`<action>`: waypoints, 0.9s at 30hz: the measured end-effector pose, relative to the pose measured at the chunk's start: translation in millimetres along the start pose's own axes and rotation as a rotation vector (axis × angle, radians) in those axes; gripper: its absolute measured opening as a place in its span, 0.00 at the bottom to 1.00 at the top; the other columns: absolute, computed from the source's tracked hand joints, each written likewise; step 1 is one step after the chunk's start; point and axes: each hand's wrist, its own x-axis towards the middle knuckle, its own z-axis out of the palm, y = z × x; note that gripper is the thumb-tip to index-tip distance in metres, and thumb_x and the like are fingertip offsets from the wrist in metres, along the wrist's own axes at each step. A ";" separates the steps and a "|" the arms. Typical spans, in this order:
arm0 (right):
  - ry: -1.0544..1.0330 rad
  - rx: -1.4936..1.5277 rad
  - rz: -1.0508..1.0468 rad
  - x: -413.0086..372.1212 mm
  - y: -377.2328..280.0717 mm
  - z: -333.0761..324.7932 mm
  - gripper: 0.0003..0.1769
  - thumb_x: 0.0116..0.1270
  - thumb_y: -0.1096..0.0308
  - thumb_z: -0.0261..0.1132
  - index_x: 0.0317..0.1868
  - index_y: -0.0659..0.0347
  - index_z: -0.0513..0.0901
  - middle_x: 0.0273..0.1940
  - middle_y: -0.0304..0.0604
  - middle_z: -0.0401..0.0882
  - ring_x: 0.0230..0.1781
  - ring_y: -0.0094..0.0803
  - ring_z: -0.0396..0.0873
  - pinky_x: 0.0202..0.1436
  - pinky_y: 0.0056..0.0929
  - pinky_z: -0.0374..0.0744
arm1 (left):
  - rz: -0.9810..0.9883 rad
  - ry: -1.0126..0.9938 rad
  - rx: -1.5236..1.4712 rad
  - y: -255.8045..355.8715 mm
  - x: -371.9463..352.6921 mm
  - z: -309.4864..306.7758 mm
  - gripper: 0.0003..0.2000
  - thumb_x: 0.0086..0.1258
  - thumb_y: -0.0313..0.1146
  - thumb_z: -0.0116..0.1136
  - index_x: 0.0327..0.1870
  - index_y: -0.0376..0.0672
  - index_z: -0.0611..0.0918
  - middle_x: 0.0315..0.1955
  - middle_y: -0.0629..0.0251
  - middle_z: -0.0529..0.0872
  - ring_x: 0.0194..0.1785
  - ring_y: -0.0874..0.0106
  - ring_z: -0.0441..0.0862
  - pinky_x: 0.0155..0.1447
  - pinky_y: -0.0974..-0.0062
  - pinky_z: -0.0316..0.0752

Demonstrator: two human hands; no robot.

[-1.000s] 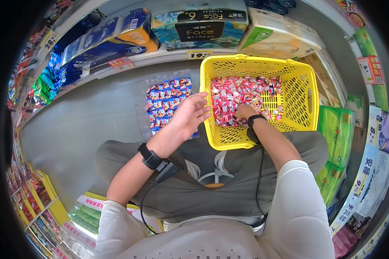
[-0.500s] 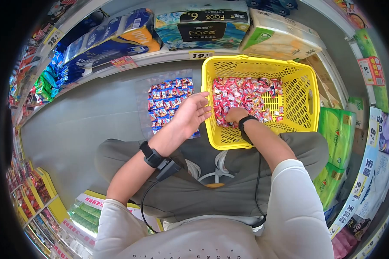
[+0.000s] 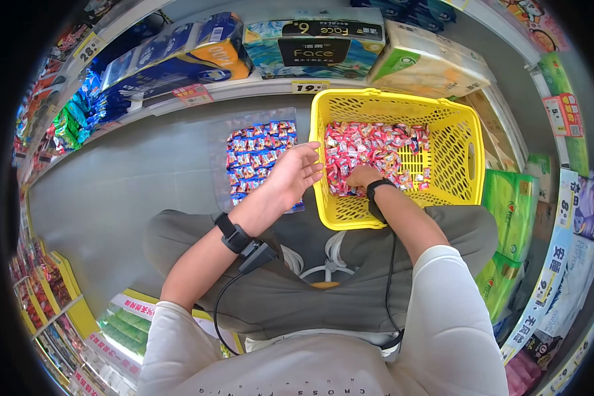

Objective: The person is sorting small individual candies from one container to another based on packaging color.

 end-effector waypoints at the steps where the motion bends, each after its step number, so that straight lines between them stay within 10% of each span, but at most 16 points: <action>1: 0.028 -0.024 -0.026 2.3 -0.3 3.2 0.13 0.59 0.62 0.63 0.33 0.63 0.87 0.28 0.44 0.86 0.28 0.36 0.86 0.34 0.35 0.81 | 0.003 -0.002 0.006 0.5 -0.5 0.0 0.14 0.68 0.33 0.56 0.54 0.44 0.76 0.38 0.69 0.76 0.44 0.72 0.75 0.52 0.71 0.74; 13: -0.094 0.359 -0.126 -53.5 -16.8 -18.3 0.20 0.60 0.54 0.66 0.22 0.64 0.79 0.19 0.40 0.77 0.14 0.26 0.72 0.16 0.29 0.66 | -0.070 0.038 -0.076 4.8 5.2 -2.5 0.11 0.68 0.35 0.58 0.50 0.48 0.78 0.36 0.72 0.76 0.42 0.74 0.76 0.49 0.73 0.74; 22: -0.455 1.634 -0.269 -145.0 -48.6 -32.9 0.17 0.64 0.47 0.58 0.31 0.52 0.71 0.21 0.28 0.67 0.14 0.16 0.59 0.14 0.15 0.57 | 0.262 -0.005 0.144 5.0 -7.7 -6.3 0.20 0.68 0.34 0.67 0.58 0.38 0.79 0.44 0.67 0.84 0.43 0.77 0.80 0.49 0.73 0.76; 27: -0.636 1.806 -0.350 -170.0 -66.5 -29.7 0.16 0.67 0.47 0.56 0.31 0.49 0.71 0.21 0.28 0.67 0.16 0.17 0.60 0.16 0.16 0.59 | 0.257 -0.193 0.191 3.3 -21.2 -9.2 0.21 0.68 0.35 0.67 0.59 0.34 0.80 0.43 0.65 0.85 0.46 0.78 0.80 0.48 0.78 0.76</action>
